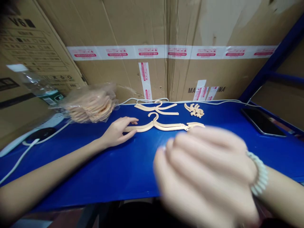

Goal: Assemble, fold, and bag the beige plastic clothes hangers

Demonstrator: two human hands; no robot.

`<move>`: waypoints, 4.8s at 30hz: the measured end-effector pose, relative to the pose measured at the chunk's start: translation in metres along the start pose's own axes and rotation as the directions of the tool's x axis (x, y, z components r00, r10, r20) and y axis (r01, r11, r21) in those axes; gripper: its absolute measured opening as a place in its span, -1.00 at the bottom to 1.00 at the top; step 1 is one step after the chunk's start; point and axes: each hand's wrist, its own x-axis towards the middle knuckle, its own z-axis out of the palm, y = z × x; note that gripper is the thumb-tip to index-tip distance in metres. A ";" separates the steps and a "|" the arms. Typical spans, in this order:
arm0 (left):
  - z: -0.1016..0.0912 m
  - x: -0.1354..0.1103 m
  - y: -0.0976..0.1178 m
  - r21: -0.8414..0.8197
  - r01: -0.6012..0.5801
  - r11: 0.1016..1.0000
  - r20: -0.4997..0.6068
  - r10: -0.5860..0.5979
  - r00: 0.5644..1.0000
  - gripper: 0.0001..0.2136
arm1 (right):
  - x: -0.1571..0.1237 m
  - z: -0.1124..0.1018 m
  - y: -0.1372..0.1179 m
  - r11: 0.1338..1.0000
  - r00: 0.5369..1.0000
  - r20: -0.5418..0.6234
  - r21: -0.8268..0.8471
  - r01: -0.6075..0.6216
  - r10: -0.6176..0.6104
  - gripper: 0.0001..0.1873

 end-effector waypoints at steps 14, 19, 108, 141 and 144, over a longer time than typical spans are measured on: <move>0.005 0.000 -0.007 -0.131 0.101 0.986 -0.070 -0.111 0.991 -0.85 | 0.001 0.055 0.193 0.913 0.881 0.274 -0.245 -0.325 0.387 -0.73; 0.004 0.000 -0.006 -0.105 0.053 0.993 -0.059 -0.059 0.996 -0.86 | 0.000 0.059 0.199 0.944 0.887 0.341 -0.220 -0.247 0.311 -0.69; 0.003 0.003 -0.008 -0.112 0.074 0.991 -0.279 -0.102 0.955 -0.87 | 0.054 0.086 0.216 0.915 0.773 0.508 -0.326 -0.237 0.381 -0.91; 0.010 0.000 0.020 -0.213 0.056 0.976 -0.098 -0.078 0.992 -0.74 | -0.001 0.001 0.242 0.850 0.853 0.202 -0.344 -0.399 0.482 -0.74; 0.009 0.000 0.021 -0.214 0.057 0.975 -0.095 -0.079 0.992 -0.73 | -0.011 0.006 0.257 0.855 0.820 0.372 -0.455 -0.247 0.435 -0.64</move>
